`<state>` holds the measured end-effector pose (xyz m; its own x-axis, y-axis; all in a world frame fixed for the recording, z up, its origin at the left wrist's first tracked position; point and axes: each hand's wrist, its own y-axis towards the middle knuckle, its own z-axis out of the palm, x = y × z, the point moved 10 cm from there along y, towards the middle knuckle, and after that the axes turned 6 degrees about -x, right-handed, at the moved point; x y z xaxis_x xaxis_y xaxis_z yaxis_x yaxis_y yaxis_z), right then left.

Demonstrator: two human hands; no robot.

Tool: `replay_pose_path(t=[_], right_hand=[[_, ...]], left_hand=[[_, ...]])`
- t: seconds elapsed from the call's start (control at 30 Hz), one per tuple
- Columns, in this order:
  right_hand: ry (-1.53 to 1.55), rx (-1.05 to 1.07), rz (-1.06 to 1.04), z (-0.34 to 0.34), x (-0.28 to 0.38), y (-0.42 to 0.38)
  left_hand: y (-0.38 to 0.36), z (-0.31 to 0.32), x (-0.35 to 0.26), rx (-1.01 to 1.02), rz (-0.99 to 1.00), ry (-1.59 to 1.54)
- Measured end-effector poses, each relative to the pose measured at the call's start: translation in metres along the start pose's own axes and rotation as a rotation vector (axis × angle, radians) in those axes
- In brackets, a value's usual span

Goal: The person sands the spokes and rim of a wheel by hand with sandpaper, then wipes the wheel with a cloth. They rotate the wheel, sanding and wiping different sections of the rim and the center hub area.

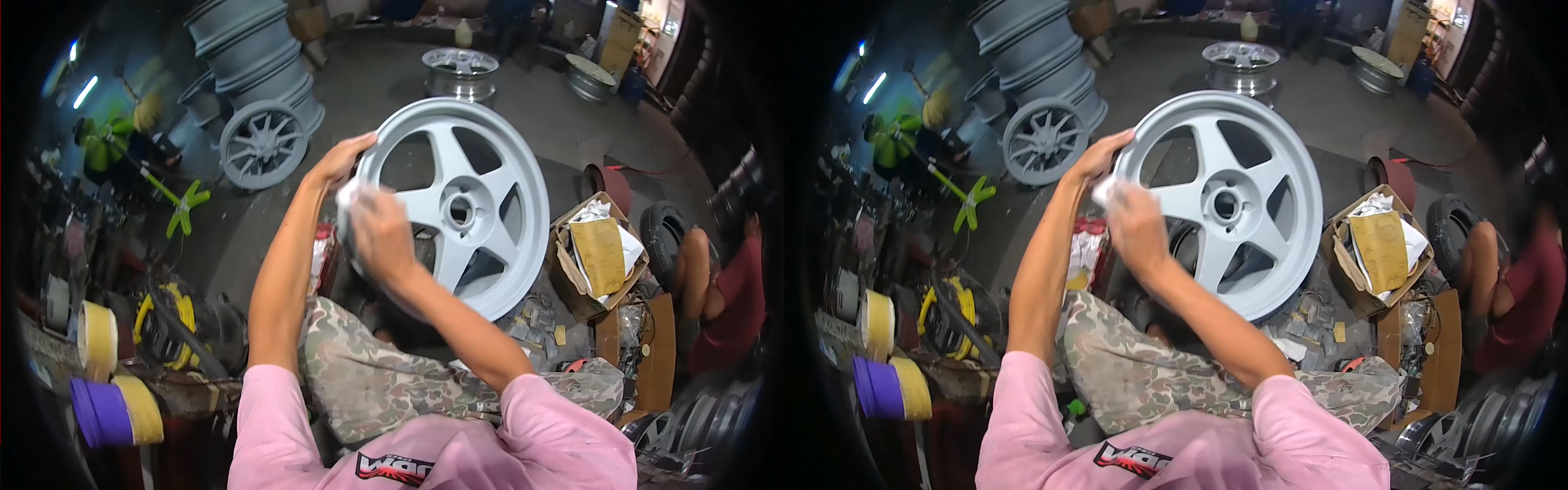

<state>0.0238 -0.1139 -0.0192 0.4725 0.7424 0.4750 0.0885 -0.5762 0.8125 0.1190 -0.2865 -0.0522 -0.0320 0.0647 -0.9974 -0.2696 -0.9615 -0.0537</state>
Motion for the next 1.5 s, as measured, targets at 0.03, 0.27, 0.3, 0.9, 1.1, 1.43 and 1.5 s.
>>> replay_pose_path(t=[0.03,0.27,0.3,0.9,1.1,1.43,1.5], right_hand=[[0.057,0.028,-0.033,-0.005,0.007,-0.020],[0.008,0.272,0.164,-0.134,-0.015,-0.211],[-0.088,0.295,0.182,-0.156,-0.032,-0.217],[-0.392,-0.278,0.270,-0.187,-0.328,0.057],[-0.045,0.112,-0.292,-0.059,-0.128,0.117],[-0.539,0.123,0.303,-0.132,-0.297,0.128],[-0.604,0.087,0.391,-0.190,-0.369,0.065]], left_hand=[[-0.001,0.001,-0.002,-0.007,0.034,-0.002],[-0.009,-0.012,0.002,-0.245,0.250,0.164],[-0.015,-0.015,0.000,-0.343,0.325,0.212],[-0.095,0.031,0.003,-0.504,0.325,0.256],[-0.095,0.023,-0.001,-0.480,0.236,0.089],[-0.088,0.027,-0.001,-0.500,0.358,0.215],[-0.092,0.027,-0.005,-0.529,0.394,0.265]])
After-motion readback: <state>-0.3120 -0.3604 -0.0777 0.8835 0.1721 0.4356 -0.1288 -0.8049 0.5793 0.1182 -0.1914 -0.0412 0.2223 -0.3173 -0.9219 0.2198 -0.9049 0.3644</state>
